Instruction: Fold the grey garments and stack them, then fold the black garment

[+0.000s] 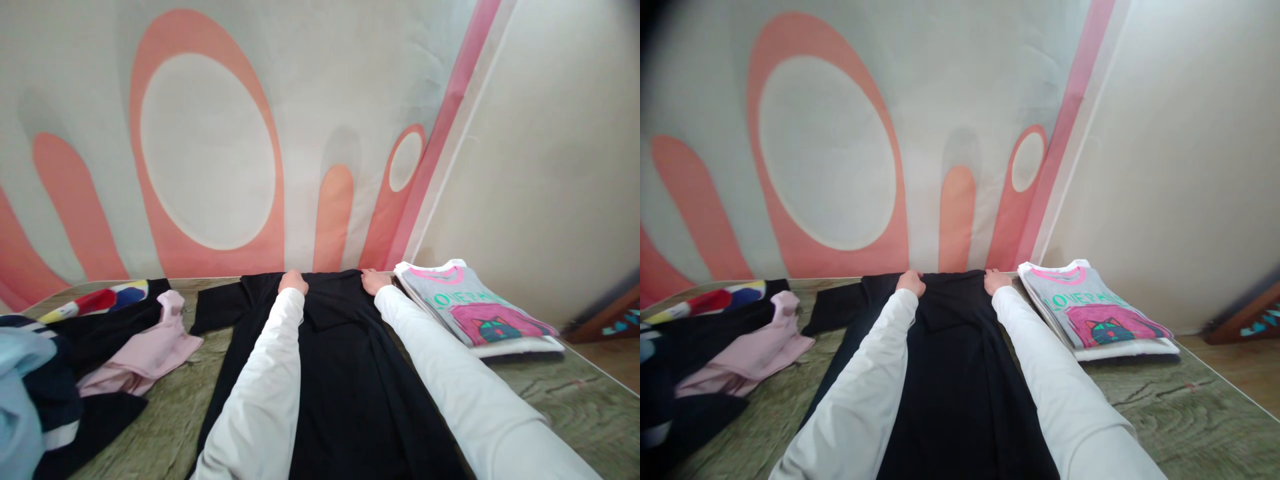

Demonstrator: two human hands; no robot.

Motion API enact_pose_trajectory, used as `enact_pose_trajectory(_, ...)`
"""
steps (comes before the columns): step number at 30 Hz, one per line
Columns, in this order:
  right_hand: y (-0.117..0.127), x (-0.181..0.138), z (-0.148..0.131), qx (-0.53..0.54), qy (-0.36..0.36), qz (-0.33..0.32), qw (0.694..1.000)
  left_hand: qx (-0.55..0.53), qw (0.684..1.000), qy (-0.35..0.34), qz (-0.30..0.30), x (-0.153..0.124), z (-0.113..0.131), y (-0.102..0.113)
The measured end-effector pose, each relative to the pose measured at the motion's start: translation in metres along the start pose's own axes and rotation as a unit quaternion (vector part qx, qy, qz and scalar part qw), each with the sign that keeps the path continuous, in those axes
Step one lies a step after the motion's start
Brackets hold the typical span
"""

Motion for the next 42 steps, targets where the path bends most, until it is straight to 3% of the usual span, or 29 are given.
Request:
enact_pose_trajectory(3, 0.009, -0.006, -0.003, 0.02, 0.008, 0.022, 1.0, -0.001, 0.999, -0.014, 0.031, 0.0, -0.006, 0.01)
enact_pose_trajectory(6, 0.017, -0.021, -0.005, 0.041, 0.024, 0.037, 0.998, -0.014, 0.997, -0.074, 0.035, -0.004, 0.018, 0.021)
enact_pose_trajectory(10, 0.037, -0.07, -0.015, 0.096, 0.066, 0.072, 0.991, -0.034, 0.98, -0.193, -0.045, -0.023, 0.077, 0.032)
enact_pose_trajectory(13, 0.062, -0.128, -0.033, 0.158, 0.115, 0.102, 0.975, 0.023, 0.938, -0.313, -0.145, -0.06, 0.118, 0.025)
enact_pose_trajectory(16, 0.08, -0.177, -0.049, 0.195, 0.13, 0.085, 0.968, 0.086, 0.914, -0.364, -0.157, -0.097, 0.133, 0.012)
enact_pose_trajectory(21, 0.084, -0.211, -0.054, 0.211, 0.114, 0.063, 0.969, 0.112, 0.915, -0.379, -0.077, -0.125, 0.115, 0.001)
enact_pose_trajectory(29, 0.078, -0.215, -0.044, 0.18, 0.095, 0.094, 0.975, 0.088, 0.918, -0.386, -0.012, -0.108, 0.065, 0.008)
enact_pose_trajectory(37, 0.096, -0.207, -0.039, 0.285, 0.066, 0.069, 0.954, -0.005, 0.943, -0.329, 0.061, -0.1, 0.056, 0.017)
enact_pose_trajectory(42, 0.093, -0.216, -0.057, 0.31, 0.126, -0.011, 0.942, 0.023, 0.952, -0.3, 0.06, -0.096, 0.05, 0.013)
Point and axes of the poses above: each hand's wrist, its own x-axis towards the middle knuckle, its own y-axis out of the back of the hand, z = x × y, the point moved 6 cm from there along x, towards the middle knuckle, and after that the axes turned 10 degrees about z, right-handed, at the moved point
